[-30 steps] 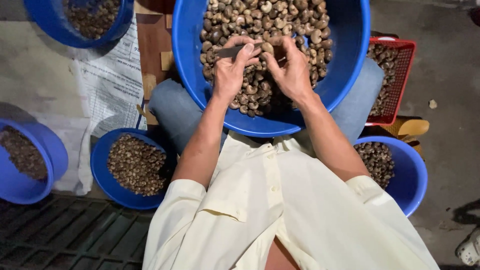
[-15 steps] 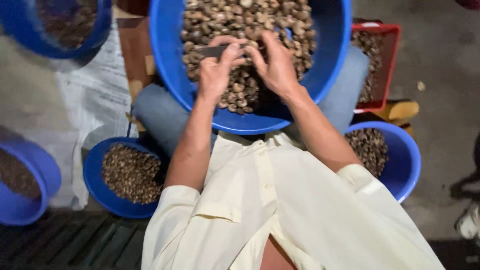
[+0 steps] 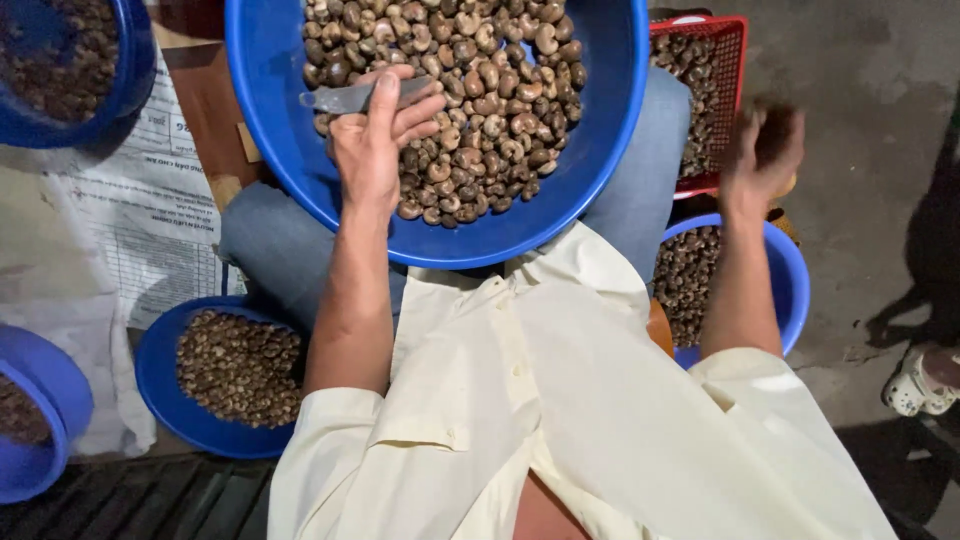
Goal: Sorting and cleaning cashew nuts by hand using a small tool and placing them into different colored bowls.
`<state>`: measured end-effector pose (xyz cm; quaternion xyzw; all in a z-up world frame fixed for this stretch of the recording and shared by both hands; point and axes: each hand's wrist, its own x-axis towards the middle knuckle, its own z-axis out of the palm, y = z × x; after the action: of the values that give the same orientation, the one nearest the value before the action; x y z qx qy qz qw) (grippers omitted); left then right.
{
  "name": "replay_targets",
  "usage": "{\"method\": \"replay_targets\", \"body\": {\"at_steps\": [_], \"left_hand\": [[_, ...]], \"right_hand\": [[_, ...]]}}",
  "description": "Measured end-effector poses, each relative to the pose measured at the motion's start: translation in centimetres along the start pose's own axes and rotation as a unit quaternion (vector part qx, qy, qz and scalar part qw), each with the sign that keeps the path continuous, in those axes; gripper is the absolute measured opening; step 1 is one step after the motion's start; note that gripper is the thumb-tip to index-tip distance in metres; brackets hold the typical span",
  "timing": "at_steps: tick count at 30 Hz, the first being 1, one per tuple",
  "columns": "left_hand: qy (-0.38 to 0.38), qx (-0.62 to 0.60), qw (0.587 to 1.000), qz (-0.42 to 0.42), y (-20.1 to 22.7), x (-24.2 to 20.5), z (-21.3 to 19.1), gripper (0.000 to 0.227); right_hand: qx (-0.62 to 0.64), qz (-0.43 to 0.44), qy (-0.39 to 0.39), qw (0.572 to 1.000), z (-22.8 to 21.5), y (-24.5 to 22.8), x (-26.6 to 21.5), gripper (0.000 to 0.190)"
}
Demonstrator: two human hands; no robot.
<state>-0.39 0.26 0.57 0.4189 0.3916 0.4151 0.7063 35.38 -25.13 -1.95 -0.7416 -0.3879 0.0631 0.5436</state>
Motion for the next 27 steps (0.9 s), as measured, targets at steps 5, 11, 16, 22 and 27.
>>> {"method": "replay_targets", "body": {"at_steps": [5,11,16,22,27], "left_hand": [[0.031,0.008,0.998,-0.061,0.5,-0.1,-0.1,0.045],[0.024,0.028,0.997,-0.073,0.2,0.0,0.4,0.036],[0.005,0.066,0.996,-0.058,-1.5,0.4,-0.1,0.038],[0.015,0.078,0.995,-0.058,-2.2,0.5,-0.7,0.037],[0.025,0.108,0.991,-0.069,-2.4,0.4,-0.9,0.03]], "right_hand": [[-0.422,0.063,-0.135,0.894,-12.2,18.1,-12.9,0.021],[-0.506,0.149,-0.171,0.832,-15.2,18.2,-19.1,0.025],[-0.258,0.033,-0.071,0.963,-3.5,4.4,-5.7,0.025],[-0.141,-0.225,-0.162,0.95,11.1,-14.3,3.7,0.032],[-0.192,0.044,-0.325,0.925,21.0,-7.2,4.2,0.033]]}}
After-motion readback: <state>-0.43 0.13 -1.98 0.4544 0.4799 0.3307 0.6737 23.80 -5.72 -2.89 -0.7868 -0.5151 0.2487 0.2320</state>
